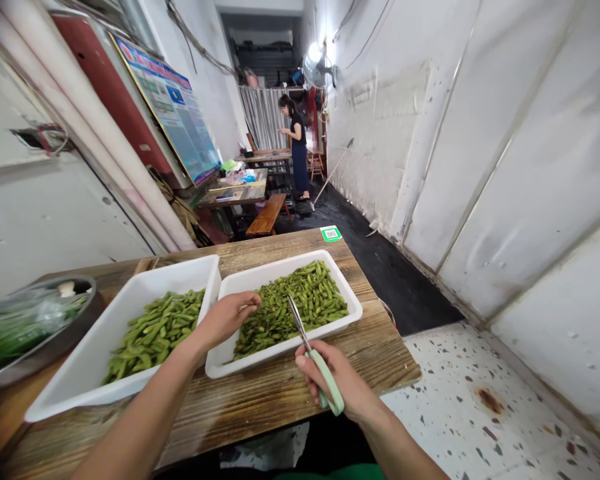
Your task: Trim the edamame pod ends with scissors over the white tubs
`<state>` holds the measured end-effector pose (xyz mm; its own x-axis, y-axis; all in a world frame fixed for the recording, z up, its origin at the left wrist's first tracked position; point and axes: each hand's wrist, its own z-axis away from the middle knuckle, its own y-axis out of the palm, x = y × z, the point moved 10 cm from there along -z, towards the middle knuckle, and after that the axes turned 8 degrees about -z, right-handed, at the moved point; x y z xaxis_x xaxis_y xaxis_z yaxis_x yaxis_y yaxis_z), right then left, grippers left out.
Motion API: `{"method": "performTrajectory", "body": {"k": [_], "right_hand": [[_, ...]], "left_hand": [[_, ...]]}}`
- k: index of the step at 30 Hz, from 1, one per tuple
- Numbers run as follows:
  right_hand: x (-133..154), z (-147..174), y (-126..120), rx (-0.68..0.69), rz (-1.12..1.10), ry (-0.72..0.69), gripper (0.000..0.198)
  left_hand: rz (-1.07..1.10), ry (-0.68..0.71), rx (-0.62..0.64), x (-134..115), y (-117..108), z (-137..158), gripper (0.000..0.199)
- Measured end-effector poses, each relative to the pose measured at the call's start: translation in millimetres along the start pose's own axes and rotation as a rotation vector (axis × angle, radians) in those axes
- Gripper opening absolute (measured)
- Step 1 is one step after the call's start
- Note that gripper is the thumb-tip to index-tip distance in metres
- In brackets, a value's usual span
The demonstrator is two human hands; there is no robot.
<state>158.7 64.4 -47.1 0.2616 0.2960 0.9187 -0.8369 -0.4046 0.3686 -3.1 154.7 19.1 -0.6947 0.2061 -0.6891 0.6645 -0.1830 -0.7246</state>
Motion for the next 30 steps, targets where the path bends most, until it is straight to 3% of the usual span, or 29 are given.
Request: {"method": "performTrajectory", "body": {"k": [3, 6, 10, 22, 30], "right_hand": [[1.0, -1.1, -1.2, -0.002, 0.029, -0.007, 0.039], [5.3, -1.0, 0.1, 0.024, 0.096, -0.021, 0.038], [5.8, 0.1, 2.5, 0.047, 0.162, 0.027, 0.04], [20.2, 0.4, 8.7, 0.054, 0.353, -0.05, 0.032], [-5.0, -4.4, 0.1, -0.029, 0.172, 0.098, 0.041]], "left_hand": [[0.289, -0.029, 0.014, -5.0, 12.9, 1.5, 0.025], [0.581, -0.154, 0.023, -2.5, 34.7, 11.3, 0.035], [0.758, -0.258, 0.044, -2.0, 58.0, 22.8, 0.033], [0.674, -0.278, 0.051, 1.8, 61.2, 24.7, 0.024], [0.714, -0.319, -0.004, 9.6, 58.6, 21.7, 0.024]]}}
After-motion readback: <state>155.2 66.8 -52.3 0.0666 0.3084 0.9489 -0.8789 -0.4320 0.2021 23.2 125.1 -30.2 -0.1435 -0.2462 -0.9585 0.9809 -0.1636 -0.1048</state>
